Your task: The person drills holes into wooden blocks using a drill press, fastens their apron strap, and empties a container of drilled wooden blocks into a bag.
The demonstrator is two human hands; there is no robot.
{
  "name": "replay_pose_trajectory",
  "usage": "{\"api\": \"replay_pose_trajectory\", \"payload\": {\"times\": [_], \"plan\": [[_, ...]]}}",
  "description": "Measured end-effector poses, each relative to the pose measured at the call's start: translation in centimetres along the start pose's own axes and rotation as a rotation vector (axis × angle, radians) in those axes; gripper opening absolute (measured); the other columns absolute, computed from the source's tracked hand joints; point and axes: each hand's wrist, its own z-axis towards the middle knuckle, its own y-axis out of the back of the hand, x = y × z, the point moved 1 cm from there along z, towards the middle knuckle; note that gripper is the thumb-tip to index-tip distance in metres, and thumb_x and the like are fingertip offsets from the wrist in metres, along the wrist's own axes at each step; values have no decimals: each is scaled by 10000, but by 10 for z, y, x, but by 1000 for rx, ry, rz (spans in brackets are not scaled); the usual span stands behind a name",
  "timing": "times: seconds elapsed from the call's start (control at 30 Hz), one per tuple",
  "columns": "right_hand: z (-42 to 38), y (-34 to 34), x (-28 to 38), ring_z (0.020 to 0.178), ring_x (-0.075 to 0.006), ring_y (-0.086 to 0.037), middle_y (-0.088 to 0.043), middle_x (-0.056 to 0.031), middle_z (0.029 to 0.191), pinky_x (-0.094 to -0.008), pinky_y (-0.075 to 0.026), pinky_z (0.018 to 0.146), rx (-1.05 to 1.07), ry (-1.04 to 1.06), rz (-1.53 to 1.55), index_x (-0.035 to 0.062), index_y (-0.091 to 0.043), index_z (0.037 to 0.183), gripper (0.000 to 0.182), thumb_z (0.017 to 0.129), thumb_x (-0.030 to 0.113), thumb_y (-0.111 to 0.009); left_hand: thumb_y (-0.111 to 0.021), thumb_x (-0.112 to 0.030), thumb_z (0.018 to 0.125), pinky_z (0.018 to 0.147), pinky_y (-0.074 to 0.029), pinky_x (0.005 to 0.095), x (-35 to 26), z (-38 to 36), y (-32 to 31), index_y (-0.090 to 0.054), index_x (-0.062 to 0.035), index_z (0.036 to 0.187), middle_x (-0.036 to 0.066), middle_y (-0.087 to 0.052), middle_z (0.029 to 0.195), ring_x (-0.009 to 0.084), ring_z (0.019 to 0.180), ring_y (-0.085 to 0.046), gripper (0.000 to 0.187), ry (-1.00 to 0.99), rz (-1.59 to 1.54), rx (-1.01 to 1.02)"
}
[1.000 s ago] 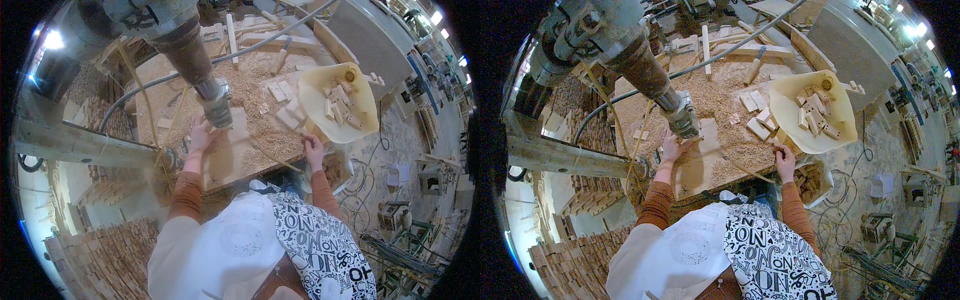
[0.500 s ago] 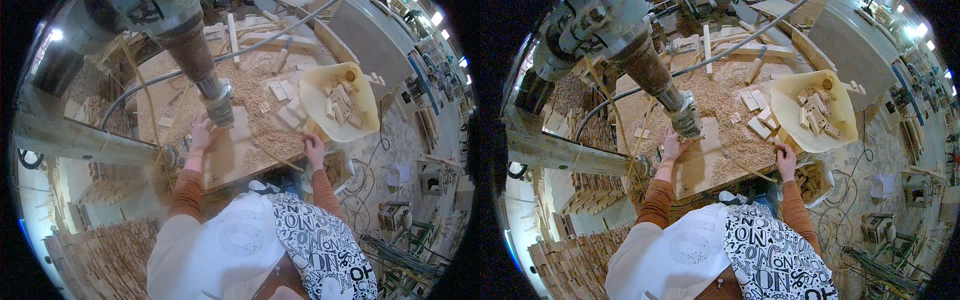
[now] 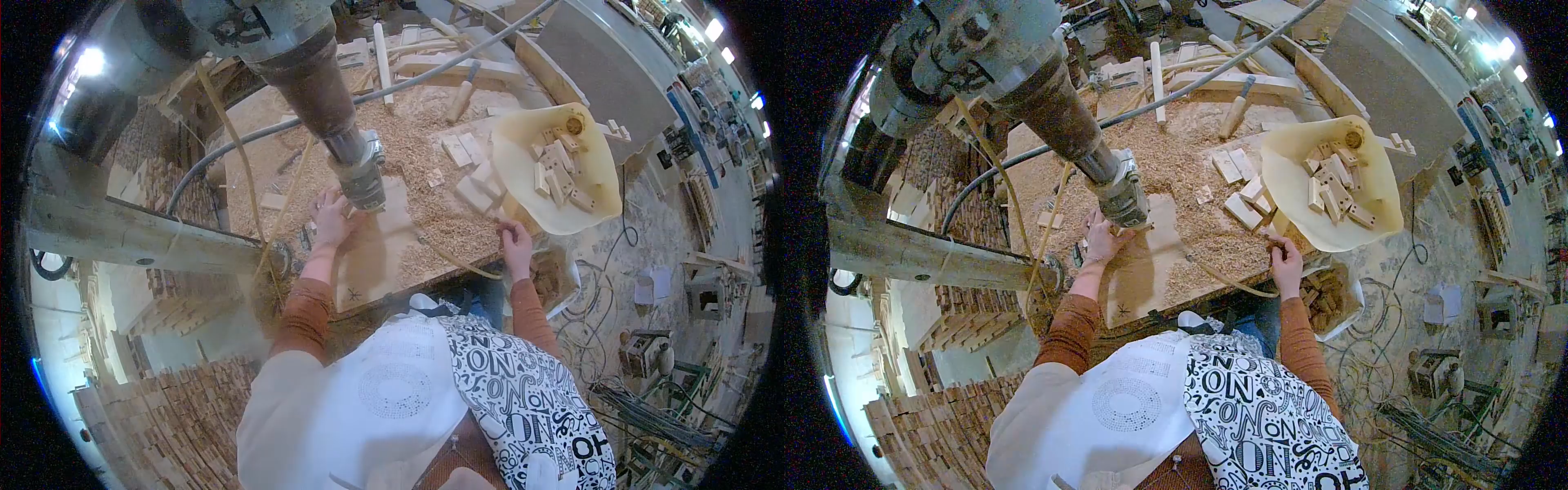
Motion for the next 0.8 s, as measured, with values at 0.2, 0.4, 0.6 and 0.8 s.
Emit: {"api": "replay_pose_trajectory", "payload": {"times": [0.2,0.4,0.6,0.8], "plan": [[2,0,-5,894,-92,-609,-693,-17,1001,-236,-478,813,-11,41,-24,12,-664,1136,243,934,-19,-534,-823,-470,723,1121,-233,510,0,1,0,-717,-187,1154,77,-534,1368,299,1356,-419,526,-11,-50,-13],[0,1,6,829,-69,-596,-694,-10,979,-220,-469,724,-9,-37,-51,24,-668,1126,227,935,-6,-550,-823,-456,721,1124,-238,508,-7,2,2,-732,-169,1117,90,-543,1346,306,1359,-417,497,4,-7,39],[5,1,-13,740,-66,-586,-699,-18,942,-227,-478,643,-23,114,-125,33,-654,1133,205,960,10,-545,-775,-374,781,1025,-388,482,-23,10,21,-727,-193,1133,97,-679,1112,335,1115,-602,399,-19,17,311],[-1,1,0,827,-83,-591,-695,-22,968,-236,-473,760,-6,11,-32,19,-665,1112,206,945,-1,-547,-707,-274,841,931,-483,473,-37,-14,5,-701,-244,1200,105,-674,979,338,971,-664,360,-5,-157,383]]}}
